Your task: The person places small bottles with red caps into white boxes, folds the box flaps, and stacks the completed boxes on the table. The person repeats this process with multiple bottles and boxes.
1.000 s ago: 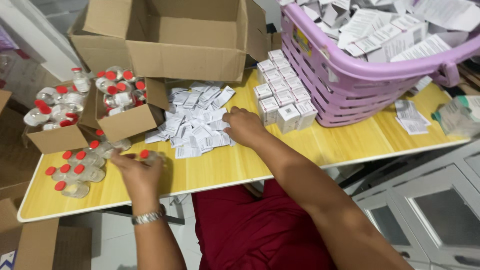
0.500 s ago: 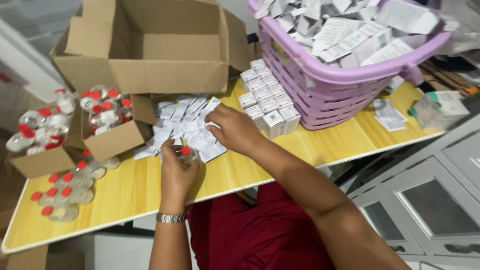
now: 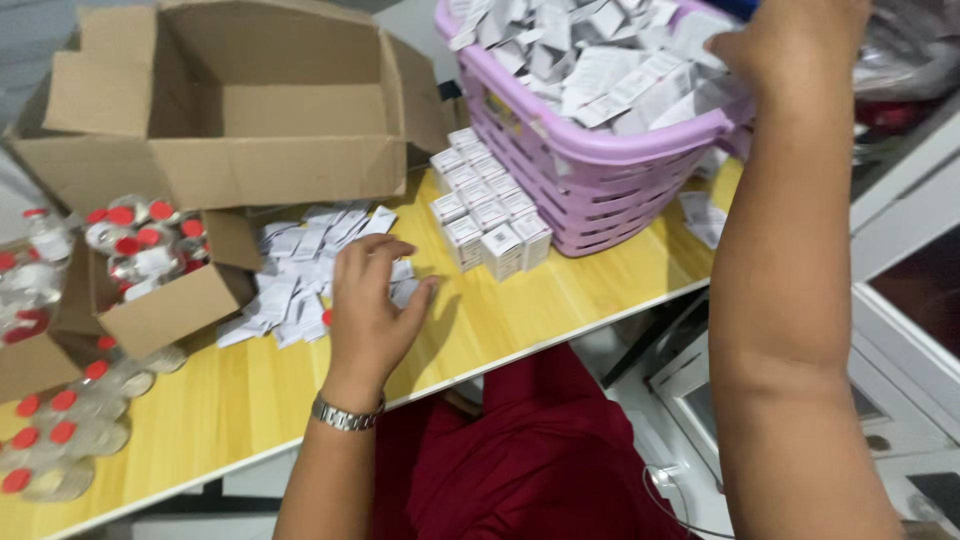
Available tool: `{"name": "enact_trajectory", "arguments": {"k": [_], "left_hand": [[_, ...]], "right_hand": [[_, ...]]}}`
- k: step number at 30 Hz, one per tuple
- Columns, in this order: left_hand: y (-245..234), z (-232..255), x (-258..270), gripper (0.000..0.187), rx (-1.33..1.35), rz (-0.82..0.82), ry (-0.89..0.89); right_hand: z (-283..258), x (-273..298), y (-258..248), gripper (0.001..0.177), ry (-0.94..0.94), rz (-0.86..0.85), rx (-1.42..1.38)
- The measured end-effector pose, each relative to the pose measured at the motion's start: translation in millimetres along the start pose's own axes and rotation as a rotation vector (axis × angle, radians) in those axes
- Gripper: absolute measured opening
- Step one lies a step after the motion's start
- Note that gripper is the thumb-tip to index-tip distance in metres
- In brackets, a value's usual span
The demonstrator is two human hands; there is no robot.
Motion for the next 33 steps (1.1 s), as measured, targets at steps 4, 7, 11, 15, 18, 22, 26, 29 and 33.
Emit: {"name": "enact_trajectory", "arguments": {"k": [4, 7, 11, 15, 18, 22, 26, 29, 33], "left_hand": [[26.9, 25.3, -13.0, 0.030, 0.136, -0.073, 0.061], [37.2, 31.8, -16.4, 0.028, 0.161, -0.117, 0.069], [45.1, 29.8, -21.8, 0.037, 0.218, -0.105, 0.056], [56.0, 0.1, -24.2, 0.075, 0.479, -0.051, -0.277], [60.2, -27.9, -23.5, 0.094, 0.711, 0.009, -0.455], [51.2, -64.2, -17.0, 0.106, 1.004, 0.115, -0.538], [40.5, -113.0, -1.0, 0.079, 1.200, 0.337, -0.661], [30.4, -150.5, 6.0, 0.058, 1.029, 0.459, -0.696], [18.8, -168.4, 3.1, 0.065, 0.742, 0.446, -0.436]], "right_hand": [[45.6, 4.3, 27.2, 0.070, 0.117, -0.140, 0.116], [39.5, 10.8, 27.8, 0.057, 0.168, -0.284, 0.022], [-17.4, 6.5, -28.4, 0.048, 0.081, 0.121, -0.234], [-114.4, 22.3, -76.1, 0.050, -0.120, 0.350, -0.417], [-195.8, 46.8, -85.6, 0.057, -0.132, 0.212, -0.799], [-282.0, 79.5, -68.6, 0.055, -0.129, -0.132, -1.092], [-320.8, 112.9, -31.0, 0.044, -0.034, -0.275, -1.156], [-345.0, 133.1, 2.1, 0.067, -0.003, -0.383, -1.199], [-362.7, 160.0, 24.7, 0.076, -0.036, -0.401, -1.245]]}}
Point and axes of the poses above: each hand's wrist, its own x-axis away from the middle knuckle, its own y-axis out of the palm, z = x × y, the point moved 6 cm from there along -x, towards the middle knuckle, and after that the axes turned 14 degrees about z, right-handed, at the moved point
